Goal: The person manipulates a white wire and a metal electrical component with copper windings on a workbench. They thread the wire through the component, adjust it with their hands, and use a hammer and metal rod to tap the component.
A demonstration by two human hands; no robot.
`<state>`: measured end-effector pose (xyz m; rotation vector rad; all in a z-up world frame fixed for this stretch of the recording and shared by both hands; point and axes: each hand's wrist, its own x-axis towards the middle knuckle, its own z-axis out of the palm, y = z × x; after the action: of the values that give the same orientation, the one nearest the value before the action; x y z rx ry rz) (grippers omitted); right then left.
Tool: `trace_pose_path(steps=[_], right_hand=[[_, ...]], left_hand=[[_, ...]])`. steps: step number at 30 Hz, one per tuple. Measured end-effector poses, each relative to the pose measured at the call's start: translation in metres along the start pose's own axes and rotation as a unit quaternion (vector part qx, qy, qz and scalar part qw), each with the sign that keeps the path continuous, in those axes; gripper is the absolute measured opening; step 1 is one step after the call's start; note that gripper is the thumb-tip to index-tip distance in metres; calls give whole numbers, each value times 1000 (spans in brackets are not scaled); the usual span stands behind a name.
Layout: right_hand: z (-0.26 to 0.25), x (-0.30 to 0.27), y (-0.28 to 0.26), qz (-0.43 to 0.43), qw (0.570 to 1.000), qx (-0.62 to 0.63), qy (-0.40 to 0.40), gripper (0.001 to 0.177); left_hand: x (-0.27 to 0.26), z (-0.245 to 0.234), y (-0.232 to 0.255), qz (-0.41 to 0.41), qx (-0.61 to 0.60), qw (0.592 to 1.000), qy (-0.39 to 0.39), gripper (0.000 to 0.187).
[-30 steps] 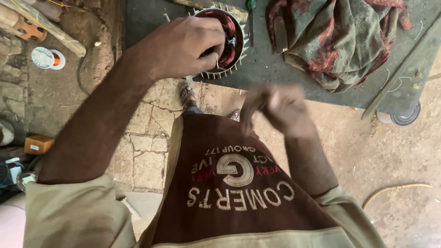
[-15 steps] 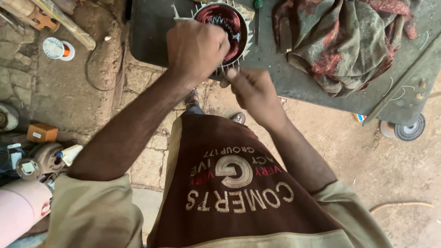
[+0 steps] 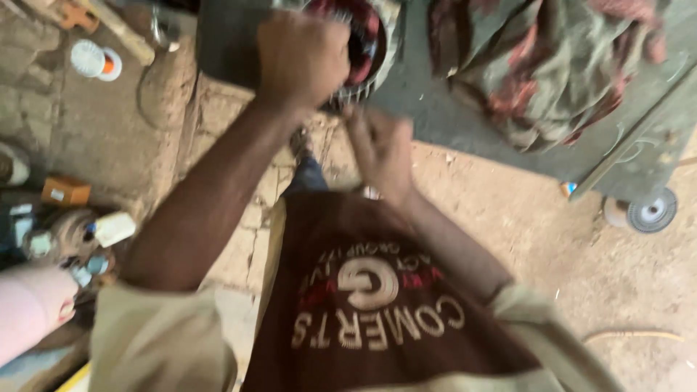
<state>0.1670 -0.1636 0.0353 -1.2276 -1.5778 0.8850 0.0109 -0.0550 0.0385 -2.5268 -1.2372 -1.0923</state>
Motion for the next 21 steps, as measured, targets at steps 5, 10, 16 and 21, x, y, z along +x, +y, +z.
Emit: trace_pose_path(steps=[5,10,16,21], right_hand=[[-33,-14,-6,-11,992,-59,-109,27],[-106,-34,-8,-123,952,144,-242,49],[-126,5,30,108,993,31,-44,47],[-55,48,43,129,986,2,-107,67]], left_hand=[[-18,0,11,-74,12,994,-77,12],[-37,4,-15,-86,-107,987,80,26],[-46,-13,-75,-198,-27,976,-88,48],[-36,-13,-69,-463,-259,788,-312,86]])
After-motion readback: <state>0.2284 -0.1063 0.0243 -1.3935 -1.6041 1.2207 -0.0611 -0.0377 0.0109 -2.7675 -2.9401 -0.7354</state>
